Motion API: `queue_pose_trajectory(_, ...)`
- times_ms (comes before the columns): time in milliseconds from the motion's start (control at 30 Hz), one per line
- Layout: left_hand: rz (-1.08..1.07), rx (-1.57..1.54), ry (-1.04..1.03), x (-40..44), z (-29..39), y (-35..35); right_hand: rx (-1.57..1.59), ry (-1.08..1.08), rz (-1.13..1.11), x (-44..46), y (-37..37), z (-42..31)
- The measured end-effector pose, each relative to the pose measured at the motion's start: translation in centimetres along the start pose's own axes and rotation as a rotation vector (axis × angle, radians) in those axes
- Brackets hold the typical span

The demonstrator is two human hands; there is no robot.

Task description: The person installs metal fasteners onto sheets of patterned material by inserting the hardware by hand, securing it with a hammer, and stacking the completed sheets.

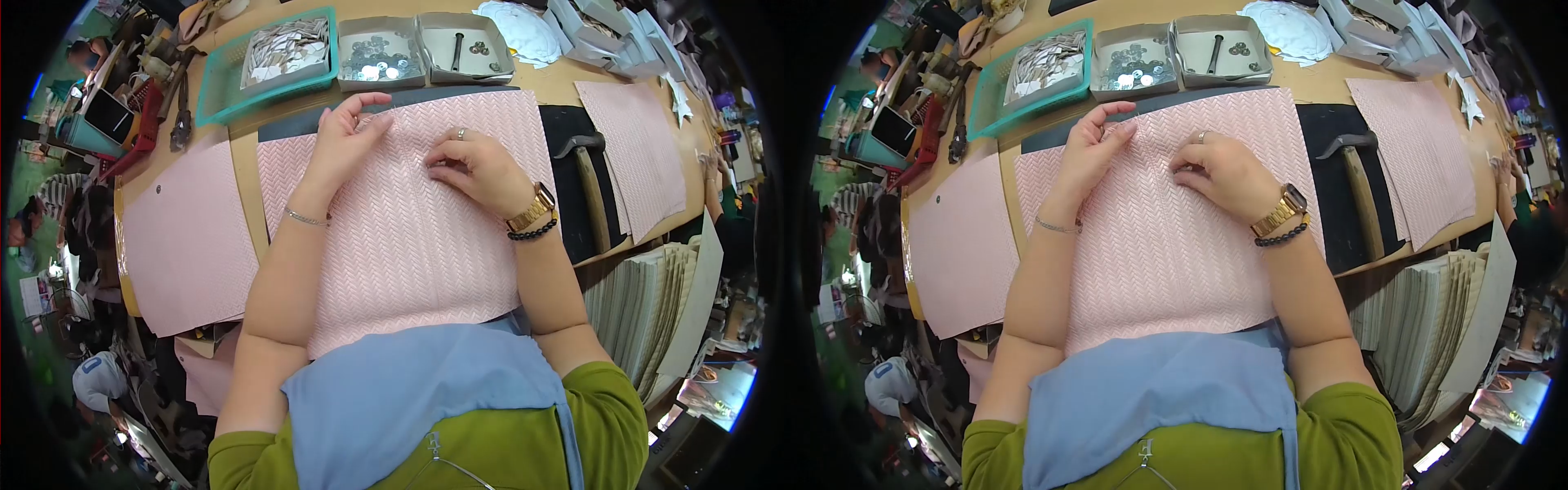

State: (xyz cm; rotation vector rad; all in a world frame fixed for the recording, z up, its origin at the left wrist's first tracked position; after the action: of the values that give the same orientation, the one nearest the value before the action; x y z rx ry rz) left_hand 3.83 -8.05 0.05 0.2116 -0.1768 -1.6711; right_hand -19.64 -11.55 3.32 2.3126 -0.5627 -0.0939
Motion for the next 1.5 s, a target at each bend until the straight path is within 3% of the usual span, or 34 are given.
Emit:
queue_pose_trajectory(67, -0.007, -0.038, 0.016, -0.3, 0.9, -0.1, -0.053, -0.008, 0.011, 0.1, 0.2, -0.6)
queue_pose_trajectory(167, -0.004, -0.065, 0.044, -0.4, 1.5, -0.2, 0.247, -0.082, 0.175, 0.2, -0.9, -0.2)
queue_pose_trajectory(367, -0.010, -0.079, 0.000, -0.4, 1.0, -0.2, -0.209, 0.091, 0.167, 0.9, -1.2, -0.4)
queue_pose_trajectory(567, -0.004, -0.024, -0.024, -0.2, 0.6, -0.3, -0.091, -0.247, 0.023, 0.8, 0.0, -2.0)
queue_pose_trajectory(767, 0.039, 0.184, 0.022, -0.8, 1.8, -0.5, -0.301, -0.095, 0.205, 0.0, 0.0, -0.7)
queue_pose_trajectory(967, 0.020, 0.196, 0.024, -0.8, 2.0, -0.3, -0.201, -0.158, 0.095, -1.3, 1.1, -1.0)
queue_pose_trajectory(1267, 0.001, -0.085, -0.089, -0.8, 1.1, -0.3, 0.173, -0.069, 0.327, 2.3, -1.6, -1.6)
queue_pose_trajectory(1500, -0.023, -0.077, -0.110, -1.1, 1.4, -0.4, 0.156, -0.051, 0.339, 2.3, -2.5, -1.2)
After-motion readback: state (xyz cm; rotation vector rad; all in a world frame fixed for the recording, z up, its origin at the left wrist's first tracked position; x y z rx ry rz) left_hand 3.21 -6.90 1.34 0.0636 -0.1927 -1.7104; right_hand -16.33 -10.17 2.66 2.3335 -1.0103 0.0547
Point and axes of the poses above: each hand's wrist, its own x-axis towards the middle knuckle, its own y-axis out of the back of the hand, z = x × y, the point moved 1 cm from there along x, towards the middle knuckle, and after that the axes turned 15 degrees about -z, right-handed, at the moved point
